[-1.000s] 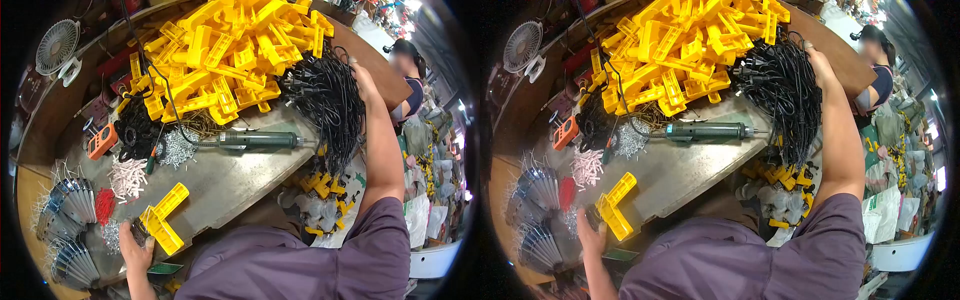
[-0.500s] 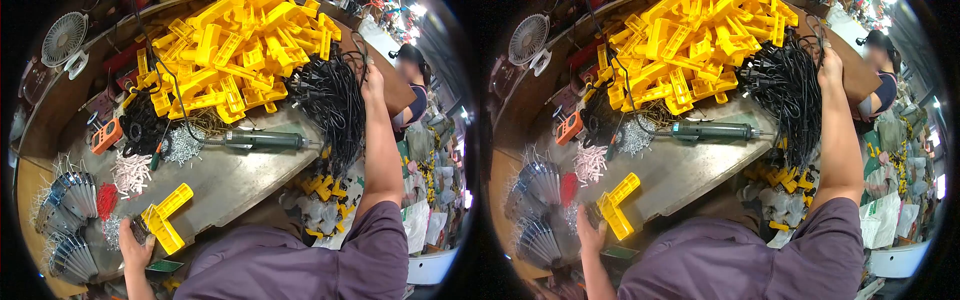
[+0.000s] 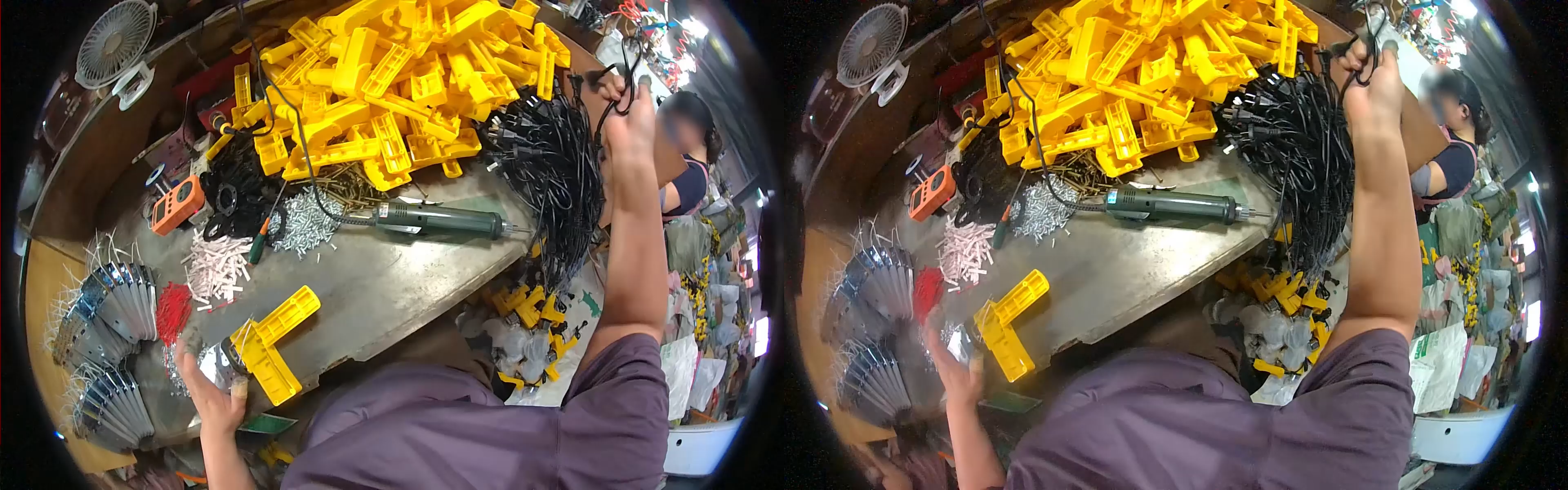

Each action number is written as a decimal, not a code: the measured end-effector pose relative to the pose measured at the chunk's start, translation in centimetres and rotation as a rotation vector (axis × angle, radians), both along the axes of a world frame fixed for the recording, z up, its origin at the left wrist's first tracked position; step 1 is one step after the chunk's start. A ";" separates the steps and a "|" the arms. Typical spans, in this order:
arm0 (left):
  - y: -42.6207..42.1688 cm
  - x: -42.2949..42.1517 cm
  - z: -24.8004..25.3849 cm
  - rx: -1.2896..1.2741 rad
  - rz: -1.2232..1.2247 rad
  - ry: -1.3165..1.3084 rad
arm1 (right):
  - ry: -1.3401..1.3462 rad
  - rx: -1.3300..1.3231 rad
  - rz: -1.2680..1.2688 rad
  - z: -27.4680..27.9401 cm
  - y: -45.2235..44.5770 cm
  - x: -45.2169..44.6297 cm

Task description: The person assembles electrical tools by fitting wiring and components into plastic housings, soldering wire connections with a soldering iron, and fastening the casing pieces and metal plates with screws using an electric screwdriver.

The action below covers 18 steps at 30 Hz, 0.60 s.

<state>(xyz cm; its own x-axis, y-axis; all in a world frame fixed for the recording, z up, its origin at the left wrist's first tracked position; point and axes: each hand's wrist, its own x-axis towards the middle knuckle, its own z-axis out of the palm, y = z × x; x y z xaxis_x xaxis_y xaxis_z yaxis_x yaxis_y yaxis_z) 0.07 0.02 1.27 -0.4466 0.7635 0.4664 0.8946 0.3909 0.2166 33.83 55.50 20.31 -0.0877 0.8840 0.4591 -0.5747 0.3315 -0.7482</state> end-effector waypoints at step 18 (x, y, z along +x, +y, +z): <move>4.2 8.2 6.9 -0.229 -0.354 -1.213 | -1.132 0.640 0.336 -11.0 -22.2 -16.8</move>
<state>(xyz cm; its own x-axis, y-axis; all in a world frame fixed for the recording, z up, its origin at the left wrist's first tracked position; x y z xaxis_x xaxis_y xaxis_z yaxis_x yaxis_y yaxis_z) 8.23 4.19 8.22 -0.2487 0.9354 -0.2512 0.2353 0.3100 0.9212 17.06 33.25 9.33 -0.8603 0.4037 0.3114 0.1309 0.7651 -0.6304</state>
